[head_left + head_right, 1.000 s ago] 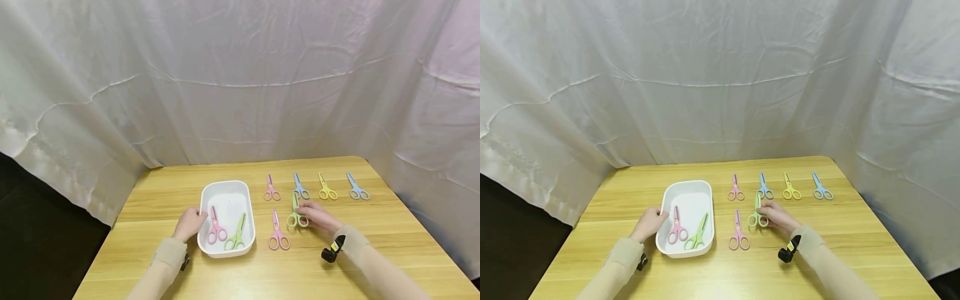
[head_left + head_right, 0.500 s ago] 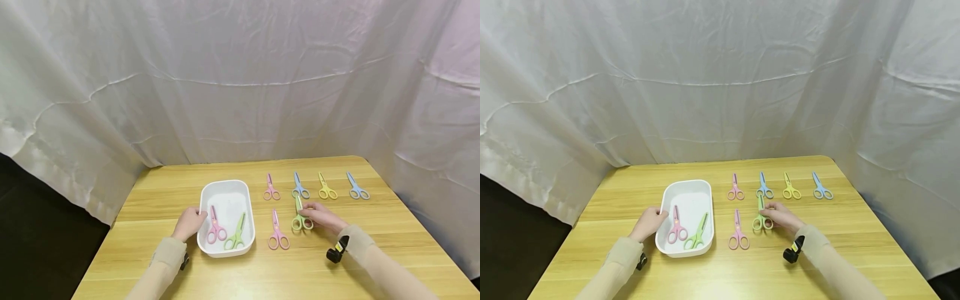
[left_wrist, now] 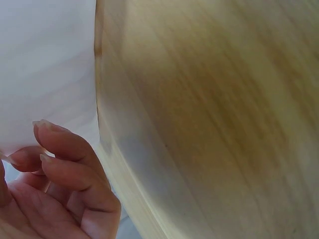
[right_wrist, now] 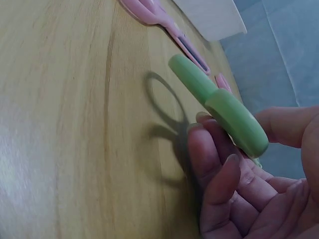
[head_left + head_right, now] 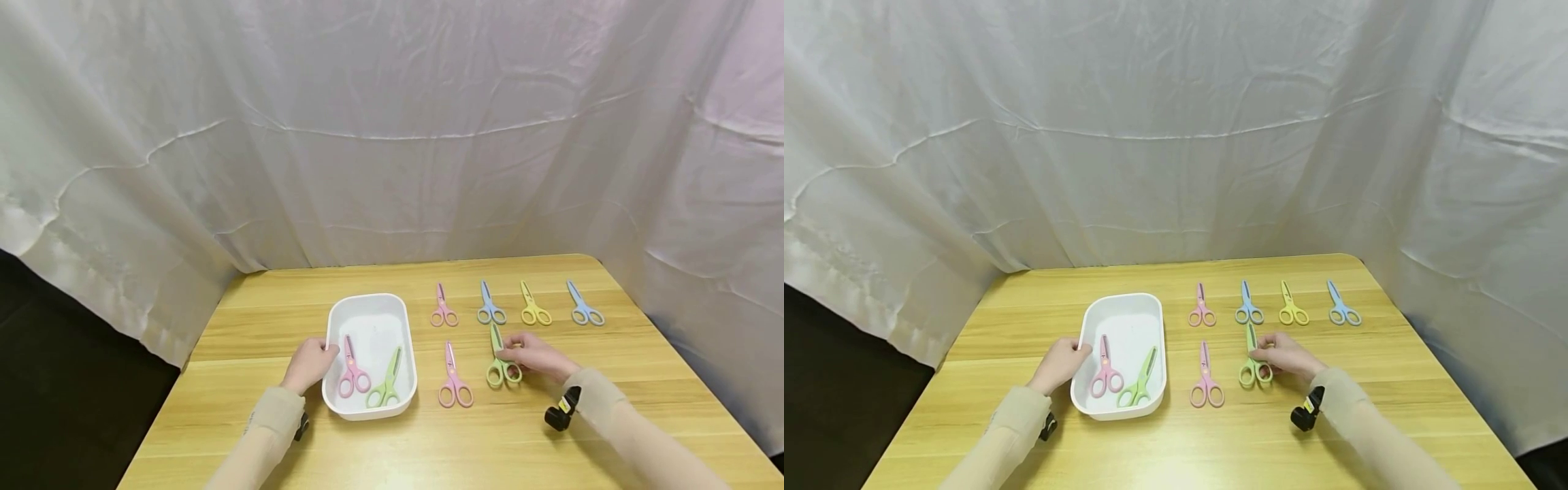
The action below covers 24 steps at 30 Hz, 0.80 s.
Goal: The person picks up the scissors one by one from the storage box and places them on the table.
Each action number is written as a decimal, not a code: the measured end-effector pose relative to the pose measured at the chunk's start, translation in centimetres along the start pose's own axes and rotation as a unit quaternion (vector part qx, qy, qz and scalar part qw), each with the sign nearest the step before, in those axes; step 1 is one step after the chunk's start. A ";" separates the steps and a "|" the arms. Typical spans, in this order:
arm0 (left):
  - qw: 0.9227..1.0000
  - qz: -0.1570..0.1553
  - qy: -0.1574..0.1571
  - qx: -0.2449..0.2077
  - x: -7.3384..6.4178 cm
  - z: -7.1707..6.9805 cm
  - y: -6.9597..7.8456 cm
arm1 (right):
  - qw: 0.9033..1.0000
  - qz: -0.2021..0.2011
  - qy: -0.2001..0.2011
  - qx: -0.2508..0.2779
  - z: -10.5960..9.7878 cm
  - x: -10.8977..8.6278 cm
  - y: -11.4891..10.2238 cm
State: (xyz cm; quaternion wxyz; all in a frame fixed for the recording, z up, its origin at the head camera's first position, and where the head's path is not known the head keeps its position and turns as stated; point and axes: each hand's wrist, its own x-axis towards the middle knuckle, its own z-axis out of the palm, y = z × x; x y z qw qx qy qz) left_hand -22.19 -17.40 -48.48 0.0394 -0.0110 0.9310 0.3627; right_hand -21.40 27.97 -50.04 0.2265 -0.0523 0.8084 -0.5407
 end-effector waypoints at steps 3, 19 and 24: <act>1.000 0.002 0.002 0.002 0.0 0.0 0.0 | 1.000 0.002 0.001 -0.019 -0.1 -0.1 0.0; 1.000 0.005 0.003 0.003 -0.1 -0.1 0.0 | 0.997 0.027 0.017 -0.069 -0.1 -0.5 -0.1; 1.000 0.001 -0.002 0.000 -0.2 -0.1 0.1 | 0.995 0.041 0.037 -0.087 -0.1 -0.6 -0.2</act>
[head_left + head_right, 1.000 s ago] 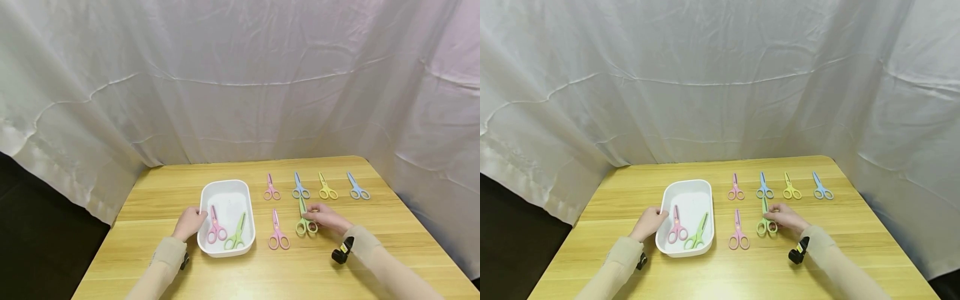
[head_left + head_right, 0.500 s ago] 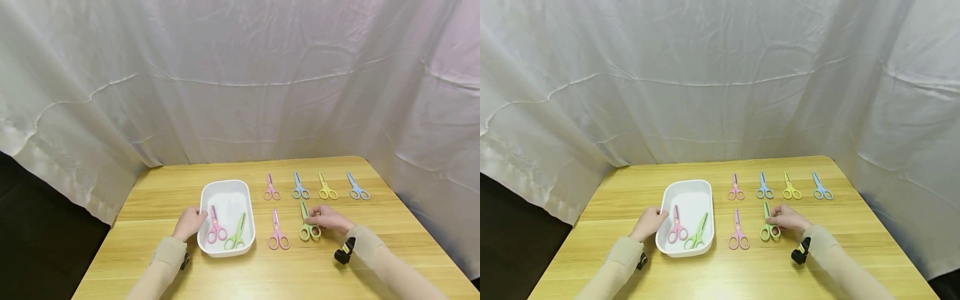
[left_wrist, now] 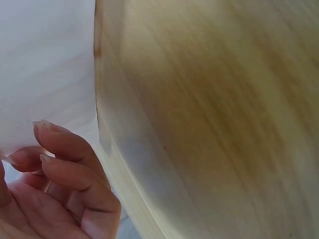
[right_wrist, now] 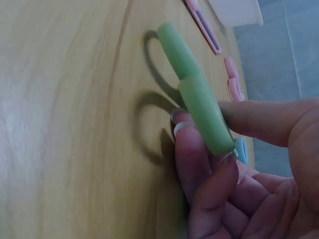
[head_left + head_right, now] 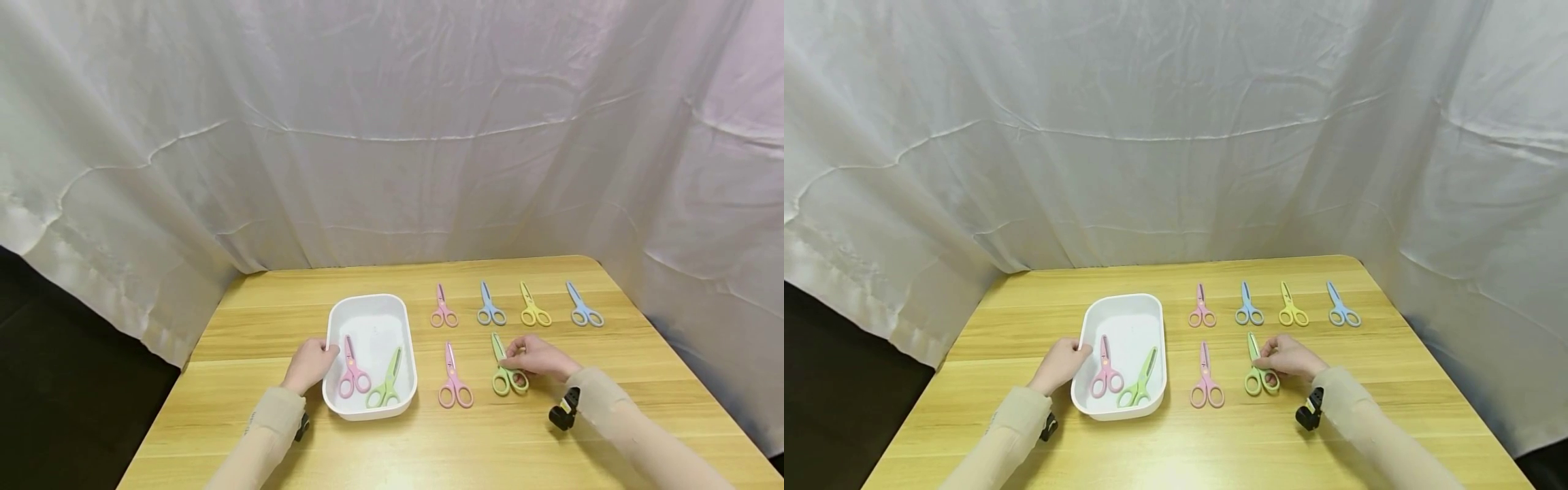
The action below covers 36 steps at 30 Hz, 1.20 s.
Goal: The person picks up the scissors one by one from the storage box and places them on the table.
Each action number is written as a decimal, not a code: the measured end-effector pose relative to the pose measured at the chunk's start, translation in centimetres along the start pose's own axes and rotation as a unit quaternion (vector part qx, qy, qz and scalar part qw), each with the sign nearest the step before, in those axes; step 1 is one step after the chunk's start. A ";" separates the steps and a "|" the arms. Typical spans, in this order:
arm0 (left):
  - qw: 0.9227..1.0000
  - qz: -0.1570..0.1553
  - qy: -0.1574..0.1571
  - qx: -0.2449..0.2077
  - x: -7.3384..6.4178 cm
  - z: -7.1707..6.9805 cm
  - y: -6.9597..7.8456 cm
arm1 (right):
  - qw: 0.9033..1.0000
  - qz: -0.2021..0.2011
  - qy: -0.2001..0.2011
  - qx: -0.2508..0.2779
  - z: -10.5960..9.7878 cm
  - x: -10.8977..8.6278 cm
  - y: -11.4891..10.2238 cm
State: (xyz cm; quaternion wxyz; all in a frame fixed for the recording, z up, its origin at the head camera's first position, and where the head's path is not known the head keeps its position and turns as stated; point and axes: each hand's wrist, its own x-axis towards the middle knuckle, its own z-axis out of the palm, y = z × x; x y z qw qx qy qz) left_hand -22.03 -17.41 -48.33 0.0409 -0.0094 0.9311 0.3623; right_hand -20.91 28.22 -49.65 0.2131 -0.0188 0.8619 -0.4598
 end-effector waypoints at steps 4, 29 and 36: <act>1.000 0.000 0.000 0.000 0.0 0.0 0.0 | 1.000 0.002 0.012 -0.023 -0.1 -0.1 -0.1; 1.000 -0.006 0.001 -0.012 0.0 0.1 -0.2 | 0.990 -0.018 0.052 -0.132 -0.5 -0.3 -0.5; 1.000 -0.008 0.004 -0.007 0.0 0.2 0.0 | 0.984 -0.032 0.055 -0.168 0.0 0.0 -0.5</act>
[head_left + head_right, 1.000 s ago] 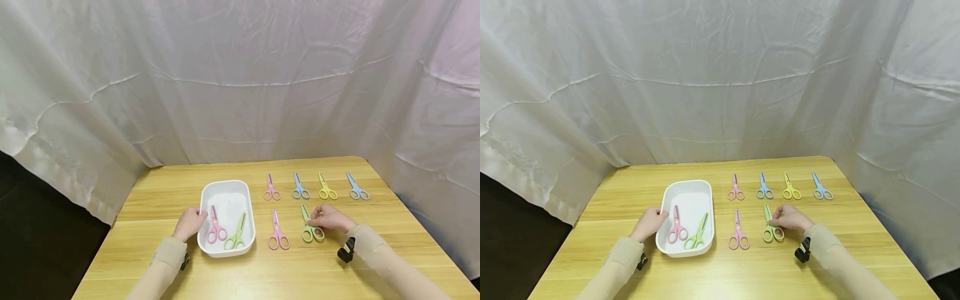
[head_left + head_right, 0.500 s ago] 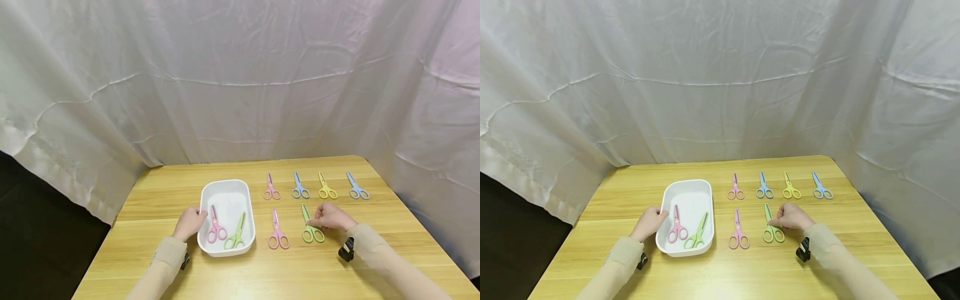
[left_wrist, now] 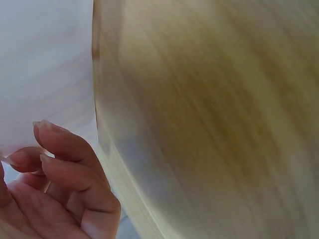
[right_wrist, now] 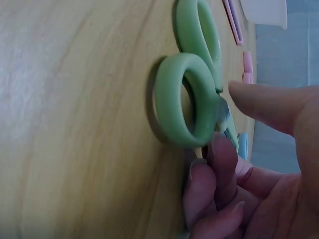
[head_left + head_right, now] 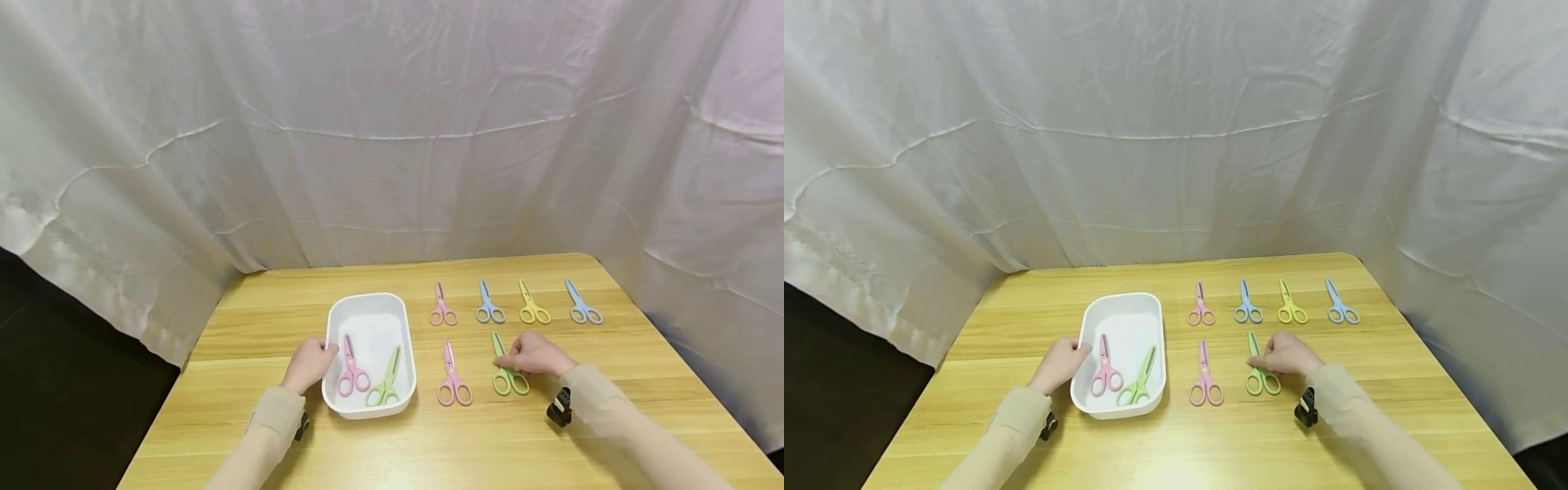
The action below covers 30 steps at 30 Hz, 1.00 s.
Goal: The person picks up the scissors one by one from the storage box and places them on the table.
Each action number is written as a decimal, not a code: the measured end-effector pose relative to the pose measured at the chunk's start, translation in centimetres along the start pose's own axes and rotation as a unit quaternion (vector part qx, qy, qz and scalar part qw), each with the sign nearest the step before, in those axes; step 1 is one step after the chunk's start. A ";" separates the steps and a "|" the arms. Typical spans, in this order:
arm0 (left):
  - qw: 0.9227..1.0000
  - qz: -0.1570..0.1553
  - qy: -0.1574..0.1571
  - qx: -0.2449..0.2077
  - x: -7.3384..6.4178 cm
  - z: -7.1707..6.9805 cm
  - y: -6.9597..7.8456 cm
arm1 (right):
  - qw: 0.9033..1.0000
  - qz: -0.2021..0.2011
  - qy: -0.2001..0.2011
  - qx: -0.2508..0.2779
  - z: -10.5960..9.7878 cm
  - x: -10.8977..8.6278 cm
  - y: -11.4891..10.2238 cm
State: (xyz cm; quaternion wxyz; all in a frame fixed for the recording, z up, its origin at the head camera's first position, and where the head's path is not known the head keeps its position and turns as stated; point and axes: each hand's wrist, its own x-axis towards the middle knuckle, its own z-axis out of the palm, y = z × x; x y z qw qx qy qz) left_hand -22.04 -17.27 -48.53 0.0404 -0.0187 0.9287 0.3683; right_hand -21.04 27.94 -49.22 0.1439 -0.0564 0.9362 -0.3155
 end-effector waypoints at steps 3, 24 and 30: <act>1.000 0.002 -0.001 -0.001 0.0 0.0 0.0 | 1.000 -0.007 0.002 -0.009 0.2 0.1 0.0; 1.000 0.004 0.003 0.006 0.1 0.0 -0.1 | 0.999 -0.022 0.007 -0.034 0.4 -0.3 -0.6; 1.000 0.002 0.004 0.002 0.1 0.1 -0.1 | 0.999 -0.023 0.006 -0.036 0.4 -0.3 -0.6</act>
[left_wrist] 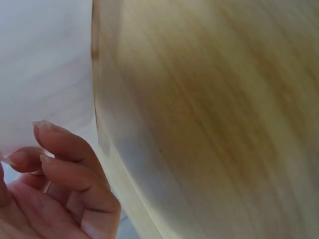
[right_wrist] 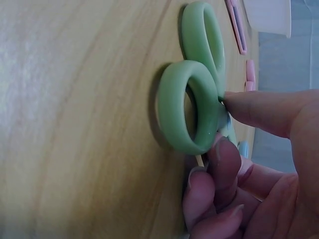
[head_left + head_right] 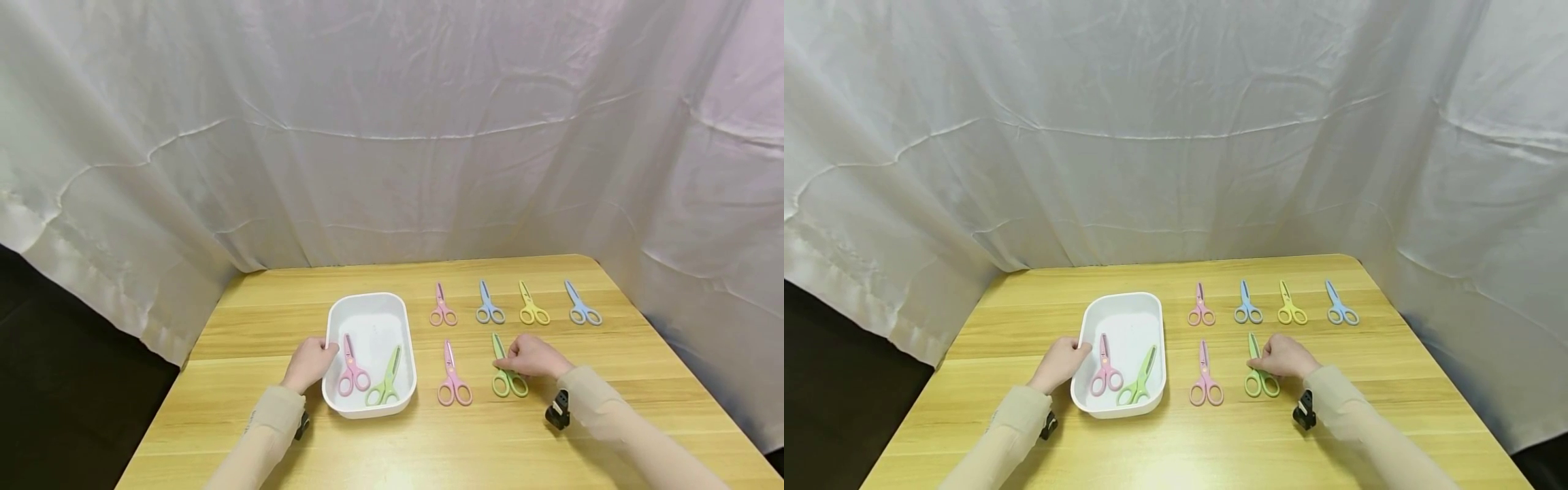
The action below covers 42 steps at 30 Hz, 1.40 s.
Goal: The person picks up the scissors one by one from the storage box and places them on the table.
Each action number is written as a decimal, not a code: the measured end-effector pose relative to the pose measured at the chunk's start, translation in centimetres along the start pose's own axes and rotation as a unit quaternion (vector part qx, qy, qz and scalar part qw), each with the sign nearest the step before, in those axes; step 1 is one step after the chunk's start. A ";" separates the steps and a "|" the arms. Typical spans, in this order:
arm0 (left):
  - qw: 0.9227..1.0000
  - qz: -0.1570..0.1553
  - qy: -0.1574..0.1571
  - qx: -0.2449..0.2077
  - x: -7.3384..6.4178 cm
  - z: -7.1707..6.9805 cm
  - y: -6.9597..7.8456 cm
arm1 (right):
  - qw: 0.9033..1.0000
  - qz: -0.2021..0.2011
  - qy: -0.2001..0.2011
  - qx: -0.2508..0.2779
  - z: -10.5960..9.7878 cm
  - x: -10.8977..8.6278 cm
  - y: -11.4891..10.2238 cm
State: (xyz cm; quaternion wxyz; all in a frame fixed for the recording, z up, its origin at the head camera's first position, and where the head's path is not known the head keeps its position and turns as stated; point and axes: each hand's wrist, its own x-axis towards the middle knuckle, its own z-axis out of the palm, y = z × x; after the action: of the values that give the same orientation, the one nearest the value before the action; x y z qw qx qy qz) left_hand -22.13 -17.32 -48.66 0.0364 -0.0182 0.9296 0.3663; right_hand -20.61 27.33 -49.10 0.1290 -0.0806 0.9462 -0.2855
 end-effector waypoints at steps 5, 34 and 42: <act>1.000 -0.002 -0.001 -0.001 0.0 0.0 -0.1 | 1.000 0.009 -0.010 0.015 -0.2 0.1 0.1; 1.000 -0.005 0.002 -0.010 0.0 0.0 0.0 | 0.995 -0.026 0.011 0.093 -1.0 0.1 -3.3; 1.000 -0.006 -0.002 -0.010 -0.1 0.0 0.1 | 0.992 -0.060 -0.001 0.114 -0.7 0.5 -4.6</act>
State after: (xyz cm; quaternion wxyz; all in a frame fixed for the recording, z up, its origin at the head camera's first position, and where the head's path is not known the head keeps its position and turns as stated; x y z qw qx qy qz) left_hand -22.05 -17.20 -48.60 0.0401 -0.0230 0.9257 0.3754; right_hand -20.88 23.80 -46.07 0.1205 -0.1223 0.9009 -0.3985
